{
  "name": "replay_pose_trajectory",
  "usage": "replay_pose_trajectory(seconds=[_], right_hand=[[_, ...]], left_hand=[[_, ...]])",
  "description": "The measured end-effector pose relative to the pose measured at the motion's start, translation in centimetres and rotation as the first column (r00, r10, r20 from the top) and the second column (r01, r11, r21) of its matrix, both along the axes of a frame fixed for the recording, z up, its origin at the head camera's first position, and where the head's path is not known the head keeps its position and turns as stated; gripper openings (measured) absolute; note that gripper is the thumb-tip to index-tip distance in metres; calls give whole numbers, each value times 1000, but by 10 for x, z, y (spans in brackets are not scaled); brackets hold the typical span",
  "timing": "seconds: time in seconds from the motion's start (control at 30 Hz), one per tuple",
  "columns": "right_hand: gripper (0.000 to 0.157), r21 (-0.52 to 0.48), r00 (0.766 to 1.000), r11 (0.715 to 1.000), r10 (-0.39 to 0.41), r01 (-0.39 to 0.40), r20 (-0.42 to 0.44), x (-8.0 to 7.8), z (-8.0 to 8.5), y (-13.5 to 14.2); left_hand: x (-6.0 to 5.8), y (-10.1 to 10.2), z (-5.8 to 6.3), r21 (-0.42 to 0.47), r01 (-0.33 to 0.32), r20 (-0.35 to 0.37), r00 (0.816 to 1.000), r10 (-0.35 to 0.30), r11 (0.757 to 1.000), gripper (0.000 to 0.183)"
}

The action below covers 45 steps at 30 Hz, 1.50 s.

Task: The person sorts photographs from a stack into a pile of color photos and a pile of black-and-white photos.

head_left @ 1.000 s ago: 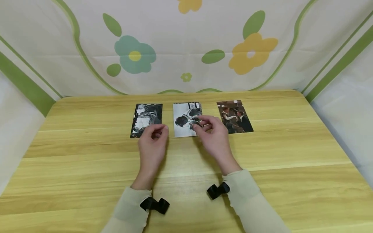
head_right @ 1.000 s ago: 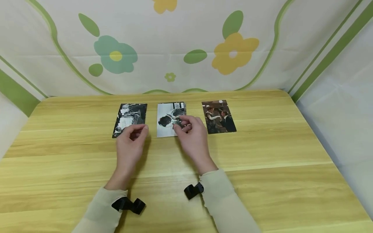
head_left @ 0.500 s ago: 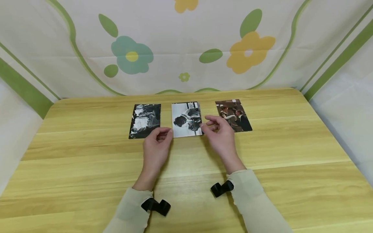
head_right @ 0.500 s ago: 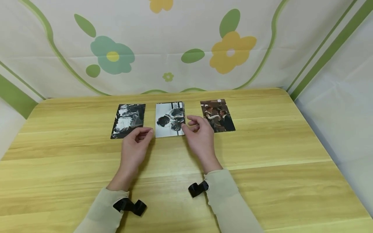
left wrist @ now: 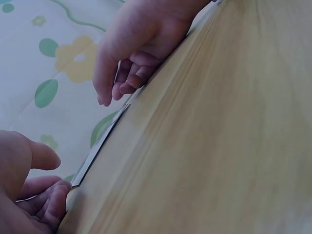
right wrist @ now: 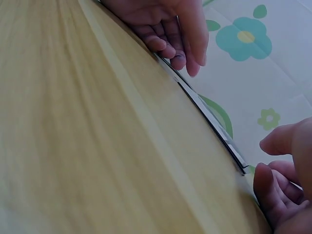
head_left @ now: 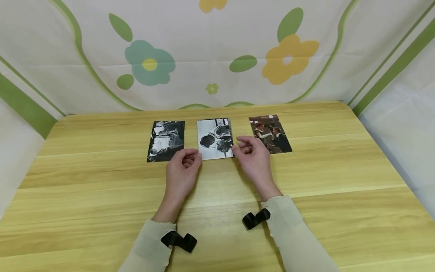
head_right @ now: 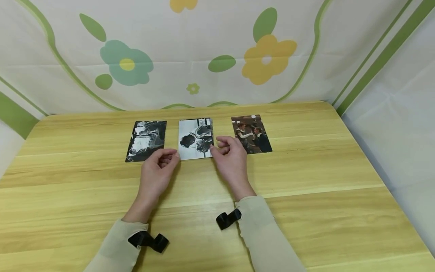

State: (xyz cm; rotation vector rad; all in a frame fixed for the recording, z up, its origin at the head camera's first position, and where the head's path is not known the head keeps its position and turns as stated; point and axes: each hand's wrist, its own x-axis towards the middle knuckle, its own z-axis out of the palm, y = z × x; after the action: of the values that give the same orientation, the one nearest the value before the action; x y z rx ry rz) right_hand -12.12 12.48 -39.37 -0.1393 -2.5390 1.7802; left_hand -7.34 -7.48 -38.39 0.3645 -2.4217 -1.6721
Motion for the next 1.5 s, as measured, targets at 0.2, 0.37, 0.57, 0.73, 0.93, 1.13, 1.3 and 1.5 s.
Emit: replay_pose_trajectory(seconds=[0.2, 0.37, 0.57, 0.73, 0.93, 1.13, 1.3, 1.5], right_hand=[[39, 42, 1000, 999, 15, -14, -26, 1, 1, -2], [40, 85, 1000, 996, 12, -11, -19, 1, 2, -3], [39, 104, 1000, 995, 8, -5, -29, 2, 2, -5], [38, 122, 999, 992, 16, -11, -39, 3, 2, -6], [36, 125, 999, 992, 16, -10, -49, 1, 1, -5], [34, 134, 998, 991, 32, -26, -45, 1, 2, -5], [33, 132, 998, 991, 35, -28, -50, 1, 2, -5], [32, 127, 999, 992, 30, -25, -37, 2, 2, -6]], left_hand=[[-2, 2, -3, -62, 5, -34, 999, -7, 998, 29], [-1, 4, -5, -147, 34, -14, 999, -37, 989, 40], [-1, 4, -6, -213, 73, 5, 997, -74, 974, 48], [0, 3, -6, -244, 90, 5, 996, -92, 966, 49], [0, 5, -6, -250, 90, 4, 996, -92, 964, 46], [0, 5, -5, -260, 86, 0, 996, -89, 962, 43], [0, 5, -5, -263, 83, -2, 996, -86, 961, 41], [1, 5, -6, -259, 81, -2, 996, -85, 963, 40]])
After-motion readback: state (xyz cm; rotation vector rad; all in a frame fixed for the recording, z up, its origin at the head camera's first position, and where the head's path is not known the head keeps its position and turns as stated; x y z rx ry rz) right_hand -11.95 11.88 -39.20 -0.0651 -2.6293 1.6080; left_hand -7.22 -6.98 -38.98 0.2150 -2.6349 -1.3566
